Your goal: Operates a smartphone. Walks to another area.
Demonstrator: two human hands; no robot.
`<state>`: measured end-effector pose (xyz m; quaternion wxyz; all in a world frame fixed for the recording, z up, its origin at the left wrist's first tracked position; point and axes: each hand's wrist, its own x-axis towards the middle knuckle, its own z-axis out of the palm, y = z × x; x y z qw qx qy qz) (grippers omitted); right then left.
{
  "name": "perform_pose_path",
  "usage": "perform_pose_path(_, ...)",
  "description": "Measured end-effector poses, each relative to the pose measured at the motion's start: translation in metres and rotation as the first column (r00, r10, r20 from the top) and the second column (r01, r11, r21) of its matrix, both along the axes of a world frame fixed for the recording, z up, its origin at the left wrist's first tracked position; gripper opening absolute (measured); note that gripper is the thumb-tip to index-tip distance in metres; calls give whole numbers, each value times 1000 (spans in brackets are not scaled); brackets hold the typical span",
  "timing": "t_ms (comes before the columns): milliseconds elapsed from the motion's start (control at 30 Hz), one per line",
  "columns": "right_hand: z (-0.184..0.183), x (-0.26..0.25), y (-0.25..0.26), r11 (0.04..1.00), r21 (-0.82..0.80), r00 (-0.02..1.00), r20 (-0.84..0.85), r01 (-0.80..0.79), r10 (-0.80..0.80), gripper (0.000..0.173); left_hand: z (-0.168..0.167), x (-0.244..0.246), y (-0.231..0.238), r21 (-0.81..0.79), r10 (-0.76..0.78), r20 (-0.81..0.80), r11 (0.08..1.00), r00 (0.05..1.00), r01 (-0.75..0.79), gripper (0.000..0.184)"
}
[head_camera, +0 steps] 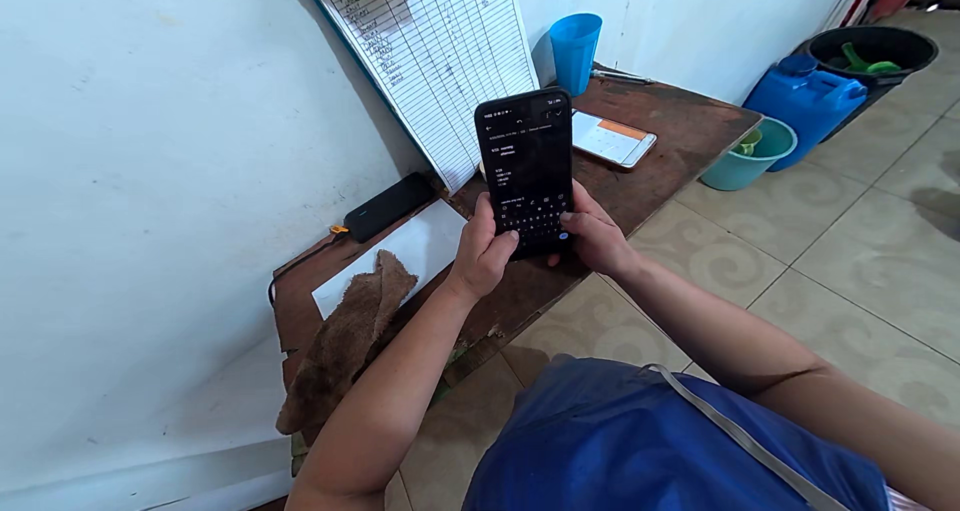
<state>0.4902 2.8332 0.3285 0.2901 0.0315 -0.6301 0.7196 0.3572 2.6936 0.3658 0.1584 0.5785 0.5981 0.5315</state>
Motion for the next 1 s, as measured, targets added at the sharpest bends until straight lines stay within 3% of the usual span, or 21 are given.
perform_pose_path(200, 0, 0, 1, 1000, -16, 1000, -9, -14, 14, 44, 1, 0, -1, -11, -49, 4, 999, 999, 49, 63)
perform_pose_path(433, 5, 3, -3, 1000, -22, 999, 52, 16, -15, 56, 2, -3, -2, -36, -90, -60, 995, 994, 88, 81)
perform_pose_path(767, 6, 2, -3, 999, 28, 999, 19, -39, 39, 71, 1, 0, 0, -14, -26, -93, 1000, 995, 24, 74)
perform_pose_path(1000, 9, 3, -4, 998, 58, 999, 46, -5, 2, 67, 4, -2, -2, -30, -100, -8, 995, 995, 99, 74)
